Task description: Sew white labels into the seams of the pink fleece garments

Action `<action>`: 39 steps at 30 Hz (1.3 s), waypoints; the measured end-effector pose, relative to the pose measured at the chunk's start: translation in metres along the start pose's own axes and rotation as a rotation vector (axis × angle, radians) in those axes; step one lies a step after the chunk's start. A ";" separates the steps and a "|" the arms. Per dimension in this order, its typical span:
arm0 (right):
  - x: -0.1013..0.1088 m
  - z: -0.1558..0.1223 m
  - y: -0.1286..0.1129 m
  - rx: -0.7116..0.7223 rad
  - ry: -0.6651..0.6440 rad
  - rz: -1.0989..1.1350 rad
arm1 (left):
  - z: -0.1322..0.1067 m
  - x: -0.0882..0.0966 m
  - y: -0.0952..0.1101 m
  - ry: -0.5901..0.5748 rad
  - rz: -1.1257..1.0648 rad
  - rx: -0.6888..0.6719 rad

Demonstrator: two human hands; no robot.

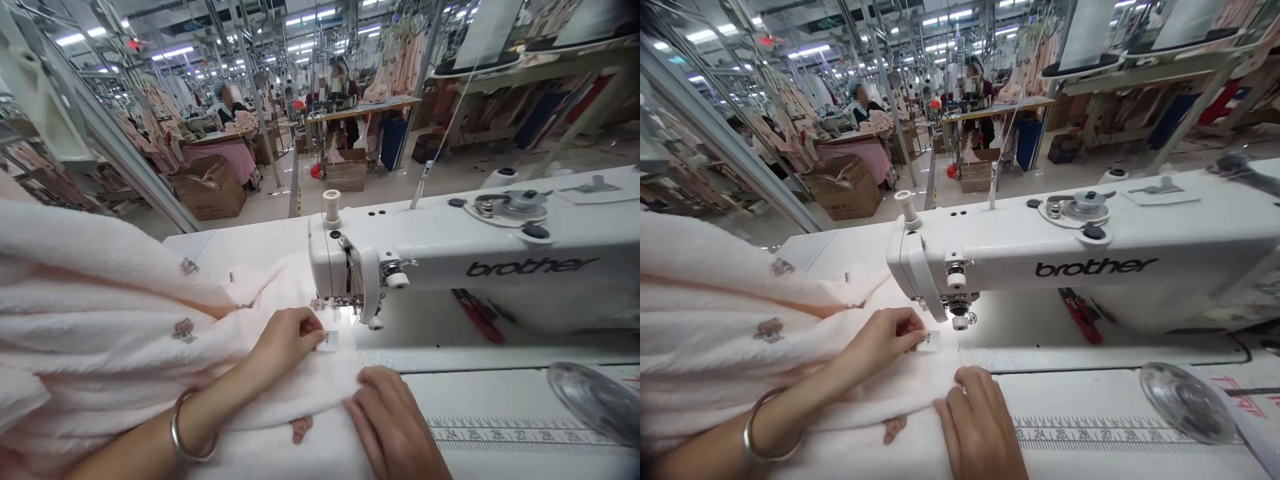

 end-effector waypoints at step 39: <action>-0.008 -0.003 0.018 -0.040 -0.061 -0.147 | 0.001 -0.039 -0.023 -0.077 -0.046 0.123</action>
Point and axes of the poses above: each hand's wrist, its own z-axis towards the middle knuckle, its own x-axis out of the back of the hand, y = z × x, the point moved 10 cm from there along z, towards the middle knuckle, and after that the axes turned 8 degrees about y, right-handed, at the moved point
